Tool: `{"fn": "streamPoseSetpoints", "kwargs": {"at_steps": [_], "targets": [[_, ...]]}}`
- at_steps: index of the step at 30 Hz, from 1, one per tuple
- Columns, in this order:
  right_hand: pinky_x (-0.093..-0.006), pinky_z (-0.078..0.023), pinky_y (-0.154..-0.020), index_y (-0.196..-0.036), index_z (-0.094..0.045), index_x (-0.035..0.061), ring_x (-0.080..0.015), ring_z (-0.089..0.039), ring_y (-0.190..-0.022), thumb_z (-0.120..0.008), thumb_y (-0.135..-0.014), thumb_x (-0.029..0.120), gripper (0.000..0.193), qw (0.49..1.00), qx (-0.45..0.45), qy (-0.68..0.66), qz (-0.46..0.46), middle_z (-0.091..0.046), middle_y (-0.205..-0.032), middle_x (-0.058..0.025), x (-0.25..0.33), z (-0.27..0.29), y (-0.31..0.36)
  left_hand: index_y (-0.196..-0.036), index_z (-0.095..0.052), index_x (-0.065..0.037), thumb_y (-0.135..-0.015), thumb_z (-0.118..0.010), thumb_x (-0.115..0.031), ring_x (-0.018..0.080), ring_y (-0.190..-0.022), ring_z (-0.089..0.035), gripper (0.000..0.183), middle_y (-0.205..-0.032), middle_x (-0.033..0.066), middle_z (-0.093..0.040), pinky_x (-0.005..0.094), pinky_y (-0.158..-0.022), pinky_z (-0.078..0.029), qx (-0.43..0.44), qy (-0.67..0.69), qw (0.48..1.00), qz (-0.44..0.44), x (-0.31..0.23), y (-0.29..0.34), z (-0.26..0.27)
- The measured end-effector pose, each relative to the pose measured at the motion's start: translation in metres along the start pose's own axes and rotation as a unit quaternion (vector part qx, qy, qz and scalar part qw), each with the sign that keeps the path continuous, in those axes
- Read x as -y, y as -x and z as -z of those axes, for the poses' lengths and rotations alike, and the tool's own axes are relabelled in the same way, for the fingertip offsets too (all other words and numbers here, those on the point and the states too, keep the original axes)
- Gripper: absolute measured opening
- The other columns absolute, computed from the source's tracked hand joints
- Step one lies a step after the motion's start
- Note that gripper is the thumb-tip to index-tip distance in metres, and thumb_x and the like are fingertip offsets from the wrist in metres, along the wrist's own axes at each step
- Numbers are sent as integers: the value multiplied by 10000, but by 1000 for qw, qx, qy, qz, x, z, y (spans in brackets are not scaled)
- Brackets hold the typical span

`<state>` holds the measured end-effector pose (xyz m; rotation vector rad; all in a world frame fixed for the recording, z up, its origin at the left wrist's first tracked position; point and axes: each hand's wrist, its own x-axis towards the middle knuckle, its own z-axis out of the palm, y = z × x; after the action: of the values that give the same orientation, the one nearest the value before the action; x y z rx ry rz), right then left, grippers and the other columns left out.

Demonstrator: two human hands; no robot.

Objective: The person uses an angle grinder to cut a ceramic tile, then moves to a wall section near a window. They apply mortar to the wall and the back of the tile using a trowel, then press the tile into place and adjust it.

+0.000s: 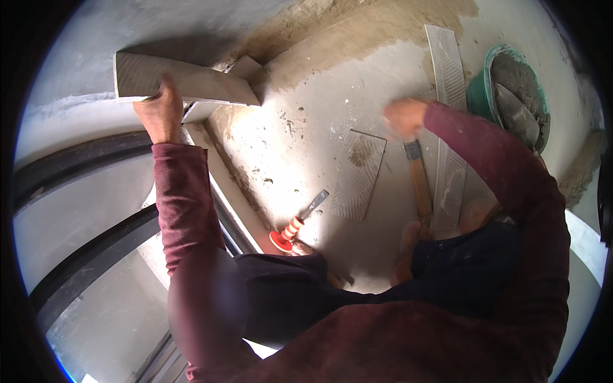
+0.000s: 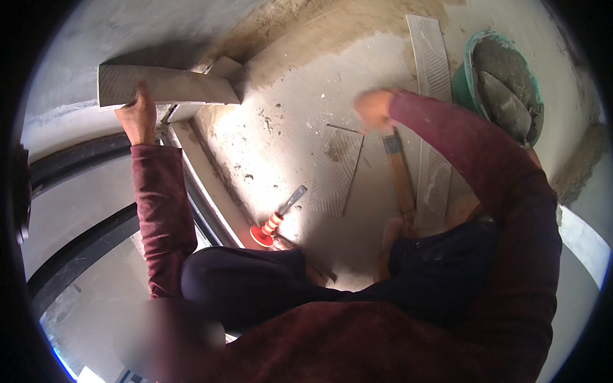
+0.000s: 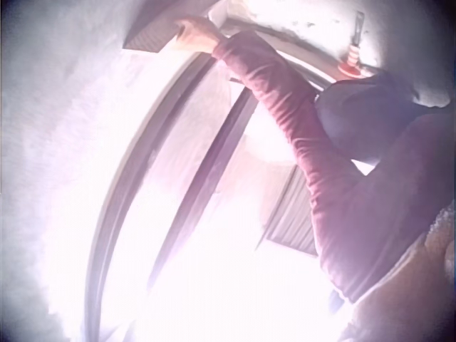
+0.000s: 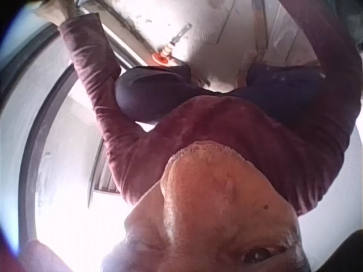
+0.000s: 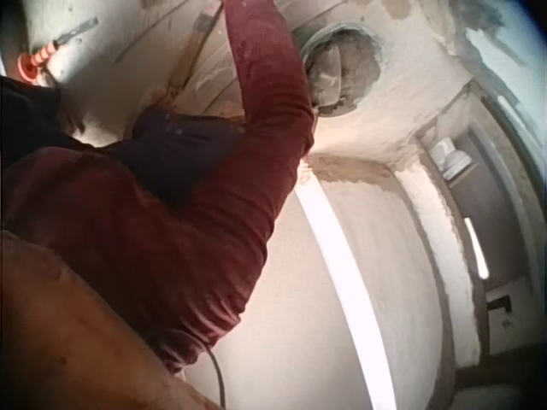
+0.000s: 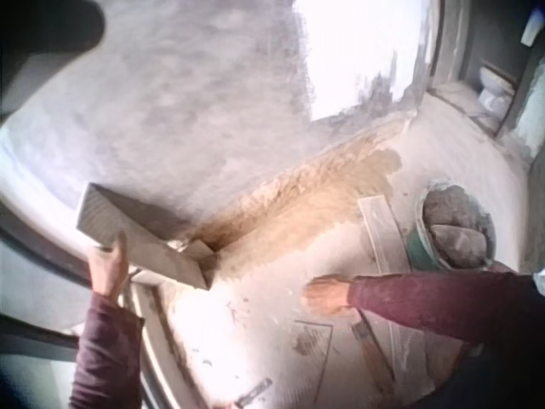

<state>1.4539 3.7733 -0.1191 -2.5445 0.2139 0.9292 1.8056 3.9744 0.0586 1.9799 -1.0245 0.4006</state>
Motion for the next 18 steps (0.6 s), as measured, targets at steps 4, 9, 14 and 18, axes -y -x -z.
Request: {"fn": "streamPoseSetpoints", "kwargs": {"at_steps": [4,9,14,18], "targets": [[-441,-401,-1075,-1157,-634,-3,-282,-524,-1227,-501,-896,5,293,933,-310,-166,73,-604,-1182,-208,65,72,-88,-949,-675,50,-843,-667,-170,250,-868,-693,245,-913,154,-720,351,-799,-514,-10,8,1000,-6,3,1,1],[-446,-475,-1009,-1165,-680,63,-345,-596,-1144,-567,-845,2,345,872,-449,-195,15,-610,-1218,-211,118,126,-153,-885,-660,64,-858,-633,-124,222,-801,-689,191,-838,132,-710,332,-749,-509,-8,1,1000,-3,-23,5,4],[-457,-518,-916,-1127,-697,62,-364,-636,-1071,-596,-874,106,276,848,-499,-177,-20,-629,-1228,-200,118,137,-185,-852,-645,60,-857,-620,-103,197,-748,-660,165,-795,108,-691,326,-717,-497,1,23,1000,1,-25,6,0],[-471,-526,-837,-980,-727,36,-392,-661,-980,-610,-858,129,193,827,-531,-180,-25,-669,-1126,-221,122,136,-191,-895,-648,54,-862,-625,-102,193,-779,-641,161,-841,99,-681,330,-745,-489,29,12,999,-37,-24,4,1]]}}
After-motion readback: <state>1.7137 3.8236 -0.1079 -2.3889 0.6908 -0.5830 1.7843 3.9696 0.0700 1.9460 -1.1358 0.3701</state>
